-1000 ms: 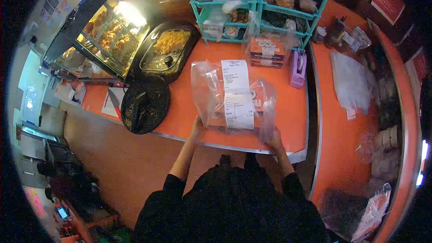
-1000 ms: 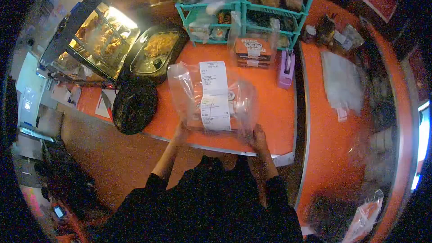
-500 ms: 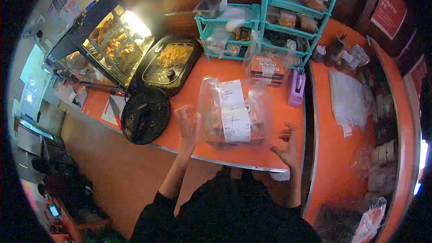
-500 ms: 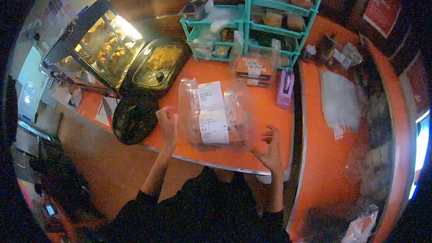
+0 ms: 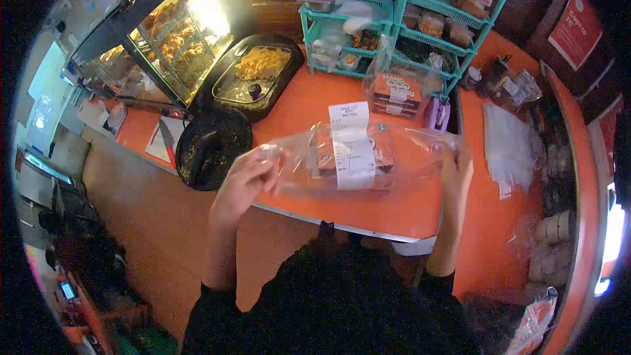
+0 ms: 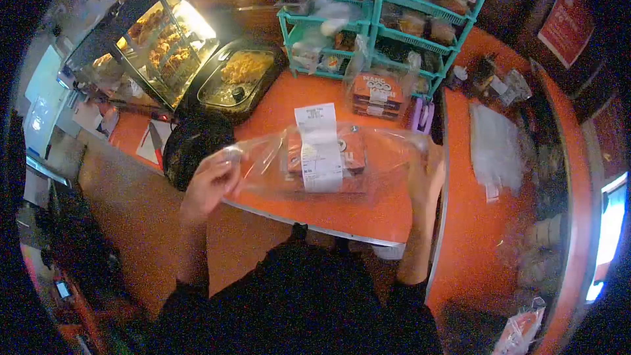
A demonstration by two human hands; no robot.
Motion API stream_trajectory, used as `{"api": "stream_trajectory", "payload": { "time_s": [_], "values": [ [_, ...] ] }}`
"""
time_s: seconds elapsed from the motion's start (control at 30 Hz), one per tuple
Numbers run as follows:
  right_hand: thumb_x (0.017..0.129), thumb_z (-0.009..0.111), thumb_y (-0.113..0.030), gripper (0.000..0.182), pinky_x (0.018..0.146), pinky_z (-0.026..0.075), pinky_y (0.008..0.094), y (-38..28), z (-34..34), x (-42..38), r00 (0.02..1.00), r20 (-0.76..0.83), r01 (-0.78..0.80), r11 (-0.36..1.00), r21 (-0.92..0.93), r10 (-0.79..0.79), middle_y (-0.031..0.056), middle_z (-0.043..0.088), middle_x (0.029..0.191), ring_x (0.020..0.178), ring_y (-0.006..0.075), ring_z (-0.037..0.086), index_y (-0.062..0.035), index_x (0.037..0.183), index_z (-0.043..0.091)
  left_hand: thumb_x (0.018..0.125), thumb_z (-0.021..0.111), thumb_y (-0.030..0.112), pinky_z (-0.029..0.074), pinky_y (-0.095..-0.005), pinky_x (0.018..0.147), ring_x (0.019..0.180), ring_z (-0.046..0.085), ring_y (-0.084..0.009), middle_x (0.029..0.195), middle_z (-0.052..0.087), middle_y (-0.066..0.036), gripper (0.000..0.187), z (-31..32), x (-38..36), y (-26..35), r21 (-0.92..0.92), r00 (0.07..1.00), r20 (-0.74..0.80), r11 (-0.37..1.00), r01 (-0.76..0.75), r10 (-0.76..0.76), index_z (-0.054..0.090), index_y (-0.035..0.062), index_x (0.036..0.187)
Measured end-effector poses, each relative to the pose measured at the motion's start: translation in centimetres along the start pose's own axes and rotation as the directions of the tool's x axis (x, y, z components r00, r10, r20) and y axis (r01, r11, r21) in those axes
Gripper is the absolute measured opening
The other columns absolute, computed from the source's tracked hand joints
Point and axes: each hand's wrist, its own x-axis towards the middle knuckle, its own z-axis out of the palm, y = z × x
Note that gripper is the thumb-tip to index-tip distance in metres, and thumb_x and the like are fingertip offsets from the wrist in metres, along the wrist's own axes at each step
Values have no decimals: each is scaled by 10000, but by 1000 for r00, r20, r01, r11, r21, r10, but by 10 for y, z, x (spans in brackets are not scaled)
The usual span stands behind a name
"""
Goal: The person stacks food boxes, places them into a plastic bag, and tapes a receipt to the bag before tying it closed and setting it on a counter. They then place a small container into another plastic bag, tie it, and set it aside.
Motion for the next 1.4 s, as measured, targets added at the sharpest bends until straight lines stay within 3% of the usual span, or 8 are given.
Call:
{"api": "stream_trajectory", "payload": {
  "time_s": [0.1,0.23,0.3,0.37,0.77,0.83,1.07,1.4],
  "values": [
    [933,490,-180,227,586,501,287,-26,9,10,996,78,-23,973,-230,42,80,651,729,622,140,619,-14,927,646,924,522,224,448,-300,695,839,586,-156,1032,641,-98,375,32,53,15,-124,992,-98,989,-86,74,536,-30,1199],
    [937,471,-183,266,564,497,279,-25,9,53,945,258,-274,918,288,201,129,661,779,616,159,626,52,903,590,903,531,288,431,-278,648,764,593,-157,960,655,-91,454,38,91,37,-140,992,-82,984,-109,98,528,-44,1213],
    [944,456,-189,254,563,485,239,-5,-5,71,769,629,-593,242,768,-112,168,667,899,622,149,631,48,974,540,886,518,353,473,-296,686,718,570,-179,955,652,-100,623,-26,112,42,-384,954,297,919,92,29,421,-94,1309],
    [940,467,-192,252,566,477,214,-14,7,65,795,606,-556,353,752,-39,171,643,946,642,134,634,26,1063,485,896,499,367,465,-282,649,639,534,-163,881,654,-85,626,-19,114,46,-427,943,332,897,115,36,419,-91,1316],
    [940,554,-248,257,597,572,319,-32,96,31,891,410,183,981,70,-196,129,571,1056,825,178,666,-18,1054,566,900,526,372,472,-348,781,827,618,-198,877,639,-65,365,85,157,25,50,916,-55,915,400,-397,601,26,989],
    [917,593,-215,234,526,541,279,-20,50,71,889,419,179,983,50,-183,97,642,896,711,156,672,4,996,620,920,459,375,465,-344,812,839,608,-193,837,613,-56,401,60,156,22,537,929,14,786,306,-371,592,4,989],
    [807,641,-202,205,648,512,456,167,-115,314,858,-158,260,679,-687,-489,220,656,754,725,381,651,-6,862,661,784,325,310,439,-438,916,932,610,-332,1033,633,-239,606,79,159,21,68,935,-83,934,350,-344,561,-156,1092],
    [844,570,-288,272,707,496,506,299,-168,508,843,140,341,314,-886,-519,206,640,841,836,413,619,-62,976,642,842,398,-56,559,-413,819,941,640,-298,1239,533,-282,304,59,162,-13,-52,944,-161,957,285,-290,581,-152,1063]
  ]
}}
